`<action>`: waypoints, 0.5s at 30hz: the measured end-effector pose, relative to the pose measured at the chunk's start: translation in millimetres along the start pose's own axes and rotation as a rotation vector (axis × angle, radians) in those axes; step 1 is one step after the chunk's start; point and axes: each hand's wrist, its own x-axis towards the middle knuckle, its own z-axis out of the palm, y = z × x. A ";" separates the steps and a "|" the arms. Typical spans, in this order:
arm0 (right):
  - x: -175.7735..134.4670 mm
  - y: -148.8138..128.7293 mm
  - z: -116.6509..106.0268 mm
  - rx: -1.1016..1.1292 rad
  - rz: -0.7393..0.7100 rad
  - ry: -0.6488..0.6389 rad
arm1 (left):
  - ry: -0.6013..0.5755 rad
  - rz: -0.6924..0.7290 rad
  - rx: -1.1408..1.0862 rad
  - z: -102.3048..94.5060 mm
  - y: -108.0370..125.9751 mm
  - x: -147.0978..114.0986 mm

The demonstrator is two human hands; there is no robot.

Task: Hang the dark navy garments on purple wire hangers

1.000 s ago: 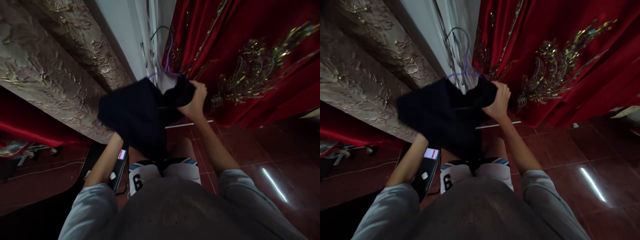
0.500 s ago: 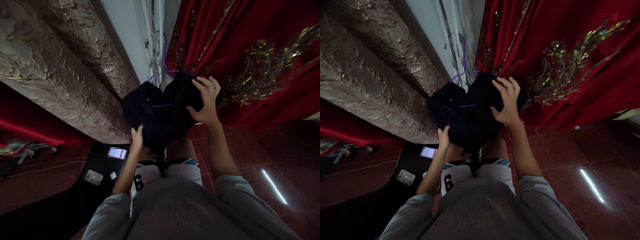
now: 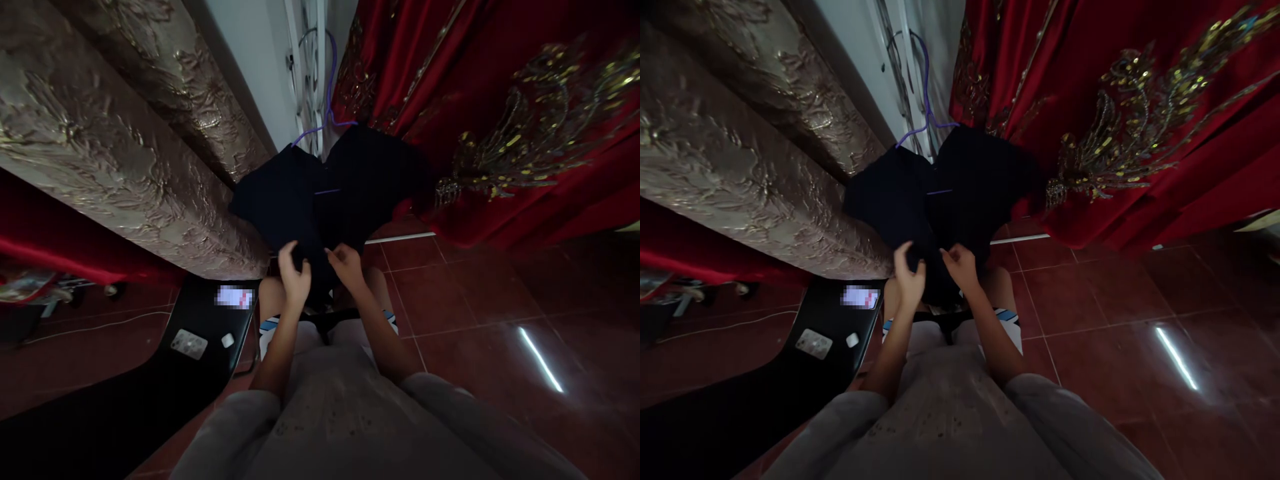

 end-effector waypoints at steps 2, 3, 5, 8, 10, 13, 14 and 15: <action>-0.6 -8.0 -0.3 -0.034 -0.018 -0.068 | -0.219 -0.017 -0.024 18.6 -7.2 -5.7; -0.5 -10.9 -0.6 -0.036 -0.026 -0.088 | -0.272 -0.029 -0.040 27.1 -9.2 -7.5; 0.0 -15.1 -2.9 -0.005 -0.028 -0.111 | -0.272 -0.043 -0.051 39.2 -10.1 -9.1; 6.7 -24.6 -11.3 0.122 0.044 -0.210 | -0.240 -0.048 -0.045 43.6 -8.7 -7.4; 19.8 -40.7 -17.3 0.217 0.101 -0.261 | -0.227 -0.039 -0.033 42.5 -10.3 -5.2; 50.0 -85.0 -21.4 0.299 0.018 -0.184 | -0.221 -0.022 -0.008 45.2 -18.1 -0.1; 59.8 -103.2 -21.3 0.310 -0.050 -0.139 | -0.222 -0.016 0.002 47.4 -20.8 3.2; 67.9 -121.4 -20.8 0.317 -0.113 -0.103 | -0.226 -0.008 0.009 49.6 -22.4 8.0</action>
